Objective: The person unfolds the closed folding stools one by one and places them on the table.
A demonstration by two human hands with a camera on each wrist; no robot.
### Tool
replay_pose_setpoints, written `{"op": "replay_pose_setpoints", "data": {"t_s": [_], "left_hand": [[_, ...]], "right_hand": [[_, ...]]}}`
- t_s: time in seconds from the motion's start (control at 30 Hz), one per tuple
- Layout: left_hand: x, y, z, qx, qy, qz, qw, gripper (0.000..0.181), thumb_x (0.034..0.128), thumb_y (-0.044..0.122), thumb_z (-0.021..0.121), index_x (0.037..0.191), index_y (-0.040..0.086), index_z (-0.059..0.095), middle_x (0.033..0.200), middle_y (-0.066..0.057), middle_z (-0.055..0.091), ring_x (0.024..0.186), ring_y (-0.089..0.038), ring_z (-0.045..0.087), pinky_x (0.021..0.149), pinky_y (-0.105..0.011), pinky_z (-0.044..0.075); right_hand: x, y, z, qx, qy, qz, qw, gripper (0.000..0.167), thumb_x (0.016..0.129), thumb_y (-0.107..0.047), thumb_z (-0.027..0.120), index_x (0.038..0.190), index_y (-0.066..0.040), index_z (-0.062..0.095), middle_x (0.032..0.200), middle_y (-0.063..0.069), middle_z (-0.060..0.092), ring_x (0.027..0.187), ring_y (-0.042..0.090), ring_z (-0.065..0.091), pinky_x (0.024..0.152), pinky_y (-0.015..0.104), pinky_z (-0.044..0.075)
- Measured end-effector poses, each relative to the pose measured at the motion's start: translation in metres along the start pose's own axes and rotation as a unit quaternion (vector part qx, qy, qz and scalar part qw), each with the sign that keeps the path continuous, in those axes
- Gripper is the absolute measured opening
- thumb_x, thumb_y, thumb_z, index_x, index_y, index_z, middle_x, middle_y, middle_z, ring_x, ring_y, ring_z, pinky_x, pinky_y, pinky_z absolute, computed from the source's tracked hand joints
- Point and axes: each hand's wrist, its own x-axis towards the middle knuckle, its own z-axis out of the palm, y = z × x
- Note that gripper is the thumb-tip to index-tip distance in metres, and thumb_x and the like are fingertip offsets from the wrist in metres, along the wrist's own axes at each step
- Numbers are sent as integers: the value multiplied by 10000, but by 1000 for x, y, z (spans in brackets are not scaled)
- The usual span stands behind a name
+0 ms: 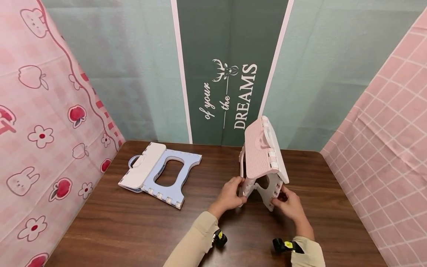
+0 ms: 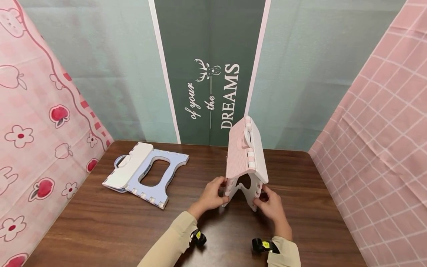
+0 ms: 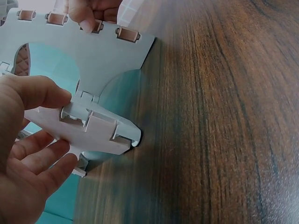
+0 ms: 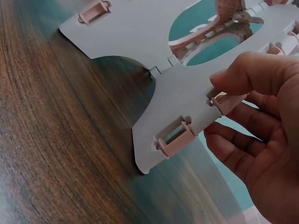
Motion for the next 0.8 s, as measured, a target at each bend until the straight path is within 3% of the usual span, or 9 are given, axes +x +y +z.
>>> {"op": "replay_pose_setpoints", "data": {"t_s": [0.23,0.47,0.8], "left_hand": [[0,0,0,21,14,-15,10000,576,628,103,758,1162,48,551,1046,-43,571,923,-175,581,792,-215,447],[0,-3,0,22,29,9,10000,576,630,106,760,1162,45,547,1046,-56,572,922,-185,584,786,-215,449],[1,-5,0,-26,-20,-35,10000,580,638,91,752,1177,53,543,1068,-42,570,955,-154,582,800,-202,445]], "right_hand": [[-1,-2,-3,116,-1,166,9998,354,708,-34,708,1039,36,602,798,103,634,688,180,564,583,281,464],[-1,2,-4,209,73,232,9995,310,708,-28,721,991,23,606,777,96,623,671,148,550,568,268,454],[-2,4,-7,388,27,489,9980,430,731,-16,704,1136,54,577,876,162,636,738,165,563,595,262,464]]}}
